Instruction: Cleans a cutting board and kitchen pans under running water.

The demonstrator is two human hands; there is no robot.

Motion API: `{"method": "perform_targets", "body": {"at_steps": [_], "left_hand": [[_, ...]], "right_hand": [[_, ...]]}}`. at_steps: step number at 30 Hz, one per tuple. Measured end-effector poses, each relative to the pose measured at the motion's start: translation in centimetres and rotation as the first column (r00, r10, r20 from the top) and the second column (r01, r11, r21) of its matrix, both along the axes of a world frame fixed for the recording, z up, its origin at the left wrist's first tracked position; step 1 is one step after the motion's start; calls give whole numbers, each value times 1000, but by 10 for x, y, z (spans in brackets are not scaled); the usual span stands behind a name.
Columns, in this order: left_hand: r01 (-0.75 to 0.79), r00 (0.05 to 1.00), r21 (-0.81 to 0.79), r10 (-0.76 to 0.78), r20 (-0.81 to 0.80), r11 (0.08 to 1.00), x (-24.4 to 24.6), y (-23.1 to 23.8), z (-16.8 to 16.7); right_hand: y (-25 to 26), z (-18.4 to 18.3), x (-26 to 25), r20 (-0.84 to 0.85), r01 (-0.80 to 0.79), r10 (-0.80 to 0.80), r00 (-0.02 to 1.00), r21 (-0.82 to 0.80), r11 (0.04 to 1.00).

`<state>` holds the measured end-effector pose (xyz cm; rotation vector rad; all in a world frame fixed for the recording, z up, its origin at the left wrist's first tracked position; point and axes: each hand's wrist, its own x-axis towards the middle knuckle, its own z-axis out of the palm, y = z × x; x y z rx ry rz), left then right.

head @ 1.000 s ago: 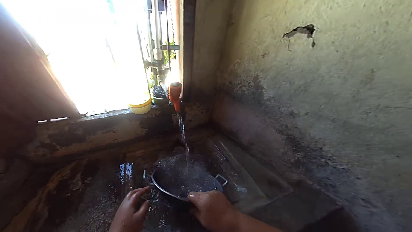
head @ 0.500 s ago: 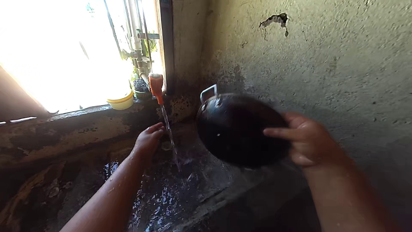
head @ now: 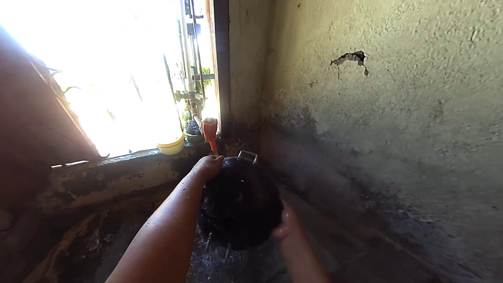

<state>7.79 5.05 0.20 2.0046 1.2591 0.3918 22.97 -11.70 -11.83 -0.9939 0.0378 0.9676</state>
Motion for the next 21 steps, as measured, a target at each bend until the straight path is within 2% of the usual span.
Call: {"method": "perform_targets", "body": {"at_steps": [6, 10, 13, 15, 17, 19, 21], "left_hand": [[-32, 954, 137, 71, -292, 990, -16, 35, -4], [-90, 921, 162, 144, -361, 983, -17, 40, 2], [-89, 886, 126, 136, -442, 988, -15, 24, 22], [-59, 859, 72, 87, -505, 996, -13, 8, 39], [-39, 860, 44, 56, -506, 998, -14, -2, 46], [-22, 880, 39, 38, -474, 999, -12, -3, 44], [-3, 895, 56, 28, -444, 998, -12, 0, 40]], "right_hand": [[32, -33, -43, -289, -30, 47, 956, 64, 998], [39, -46, -54, -309, -53, 76, 948, 83, 995], [42, -50, -50, -279, -129, 134, 951, 34, 991], [42, -50, -46, -181, -181, 175, 968, -13, 983], [44, -43, -44, 26, -192, 196, 980, -123, 974], [42, -29, -45, 269, -190, 238, 933, -193, 963], [43, -15, -48, 438, -179, 237, 867, -169, 969]]}}
